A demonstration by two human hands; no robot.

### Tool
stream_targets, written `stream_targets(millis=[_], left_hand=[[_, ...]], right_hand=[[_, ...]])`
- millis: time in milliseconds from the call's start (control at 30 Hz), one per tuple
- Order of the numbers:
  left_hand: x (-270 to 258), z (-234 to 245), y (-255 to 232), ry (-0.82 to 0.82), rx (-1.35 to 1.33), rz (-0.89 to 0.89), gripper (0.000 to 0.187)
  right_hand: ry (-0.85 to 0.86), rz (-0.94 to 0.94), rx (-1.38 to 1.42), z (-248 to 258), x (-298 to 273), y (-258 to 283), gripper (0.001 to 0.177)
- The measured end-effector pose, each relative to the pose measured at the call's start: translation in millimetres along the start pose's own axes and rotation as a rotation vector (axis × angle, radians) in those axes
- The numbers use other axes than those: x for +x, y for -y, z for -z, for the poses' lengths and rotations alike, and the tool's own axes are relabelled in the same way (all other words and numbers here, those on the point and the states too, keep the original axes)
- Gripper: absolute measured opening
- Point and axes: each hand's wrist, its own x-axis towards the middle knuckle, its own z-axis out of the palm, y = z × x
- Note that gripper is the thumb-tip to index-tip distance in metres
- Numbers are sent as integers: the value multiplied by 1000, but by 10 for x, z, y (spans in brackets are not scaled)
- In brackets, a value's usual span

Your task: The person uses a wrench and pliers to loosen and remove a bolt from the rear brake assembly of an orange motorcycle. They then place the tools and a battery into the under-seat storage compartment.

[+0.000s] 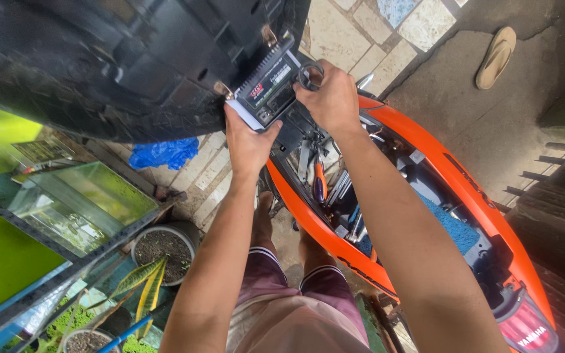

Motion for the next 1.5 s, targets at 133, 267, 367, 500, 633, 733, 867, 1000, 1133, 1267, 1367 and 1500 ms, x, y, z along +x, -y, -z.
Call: stream_targets(millis=[133,267,367,500,633,733,867,1000,1133,1267,1367,1500], left_hand=[[59,15,-146,57,-90,175,70],[35,26,-95,-8,-151,93,71],[-8,36,-8,-1,-205,135,75],[51,0,36,15,-167,89,80],[66,60,11,11,28,62,84],[55,76,-43,3,47,87,86],[41,106,-71,57,36,133,76],[7,82,-48,71,-20,117,80],[-78,100,46,89,-237,31,98],[-366,152,95,97,-294,157,94],[-605,182,105,31,-173,37,71],[-884,83,43,199,-174,-42,40]], right_hand=[[-40,-77,-12,-22,31,4,27],[-26,-81,9,28,71,78,22],[-67,-5,34,-3,117,93,23],[-65,-74,81,0,87,100,18],[-7,-93,1,42,57,156,19],[5,-93,-56,63,91,155,19],[-21,120,-53,41,9,71,25],[-106,123,-9,-5,-119,-7,43],[-183,-13,305,-47,-295,-195,30],[-174,-39,627,-7,-489,-450,18],[-71,-367,981,93,-616,-475,8],[19,-368,1184,86,-853,-505,20]])
